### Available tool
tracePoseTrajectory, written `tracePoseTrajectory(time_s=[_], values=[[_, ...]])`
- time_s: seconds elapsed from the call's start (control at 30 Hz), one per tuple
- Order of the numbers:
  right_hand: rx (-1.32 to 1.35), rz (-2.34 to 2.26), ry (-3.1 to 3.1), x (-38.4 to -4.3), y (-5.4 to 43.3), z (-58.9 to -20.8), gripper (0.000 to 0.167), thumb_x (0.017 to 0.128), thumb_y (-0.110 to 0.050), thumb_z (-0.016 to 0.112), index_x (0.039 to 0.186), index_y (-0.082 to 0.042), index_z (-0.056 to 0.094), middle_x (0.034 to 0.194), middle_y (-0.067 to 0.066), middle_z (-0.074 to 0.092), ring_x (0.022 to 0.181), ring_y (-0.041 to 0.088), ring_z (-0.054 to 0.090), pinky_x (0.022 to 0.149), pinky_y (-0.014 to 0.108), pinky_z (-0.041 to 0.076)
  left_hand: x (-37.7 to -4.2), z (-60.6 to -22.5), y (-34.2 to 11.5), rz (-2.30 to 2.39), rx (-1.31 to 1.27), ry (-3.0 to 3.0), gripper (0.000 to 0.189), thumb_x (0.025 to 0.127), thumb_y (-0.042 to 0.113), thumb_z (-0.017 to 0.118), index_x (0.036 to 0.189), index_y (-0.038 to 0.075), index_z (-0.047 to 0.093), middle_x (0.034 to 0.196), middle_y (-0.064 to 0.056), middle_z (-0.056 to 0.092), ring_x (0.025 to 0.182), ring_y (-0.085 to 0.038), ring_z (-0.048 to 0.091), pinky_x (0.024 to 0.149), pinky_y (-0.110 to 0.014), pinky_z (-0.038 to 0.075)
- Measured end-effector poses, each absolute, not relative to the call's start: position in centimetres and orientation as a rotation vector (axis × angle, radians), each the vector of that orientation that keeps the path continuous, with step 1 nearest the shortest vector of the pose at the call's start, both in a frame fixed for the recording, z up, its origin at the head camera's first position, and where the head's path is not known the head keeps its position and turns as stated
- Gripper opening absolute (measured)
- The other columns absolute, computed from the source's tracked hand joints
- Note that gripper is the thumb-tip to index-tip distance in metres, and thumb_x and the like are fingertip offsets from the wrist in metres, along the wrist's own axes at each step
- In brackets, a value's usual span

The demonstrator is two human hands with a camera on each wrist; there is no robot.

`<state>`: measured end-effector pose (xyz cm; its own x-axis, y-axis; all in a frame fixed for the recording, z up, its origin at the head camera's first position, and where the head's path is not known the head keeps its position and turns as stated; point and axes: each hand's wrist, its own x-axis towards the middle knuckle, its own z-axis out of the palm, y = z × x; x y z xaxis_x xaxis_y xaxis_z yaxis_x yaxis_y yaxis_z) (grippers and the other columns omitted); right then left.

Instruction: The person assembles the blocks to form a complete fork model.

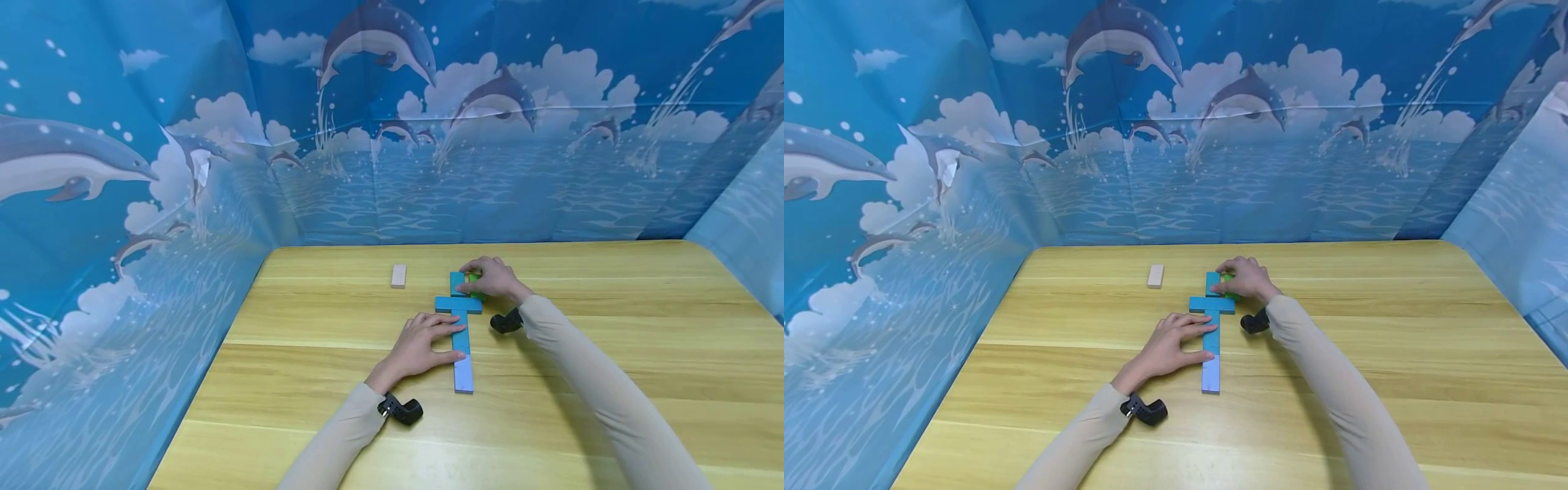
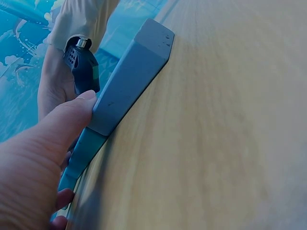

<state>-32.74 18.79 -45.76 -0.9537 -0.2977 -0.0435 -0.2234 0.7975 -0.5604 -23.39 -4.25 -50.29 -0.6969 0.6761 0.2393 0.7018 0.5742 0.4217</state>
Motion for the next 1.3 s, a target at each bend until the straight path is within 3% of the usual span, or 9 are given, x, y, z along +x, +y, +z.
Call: tracePoseTrajectory(time_s=[1.3], values=[[-0.433, -0.848, 2.859, -32.45, 18.81, -45.77, 0.057, 0.082, -0.044, 0.072, 0.124, -0.006, 0.062, 0.132, 0.02, 0.05, 0.116, 0.044, 0.037, 0.09, 0.067, 0.022, -23.32, -50.25, -4.2, -0.782, -1.192, -2.737, 0.057, 0.087, 0.057, 0.058, 0.137, 0.03, 0.053, 0.141, 0.014, 0.044, 0.125, -0.014, 0.036, 0.092, -0.034, 0.033]])
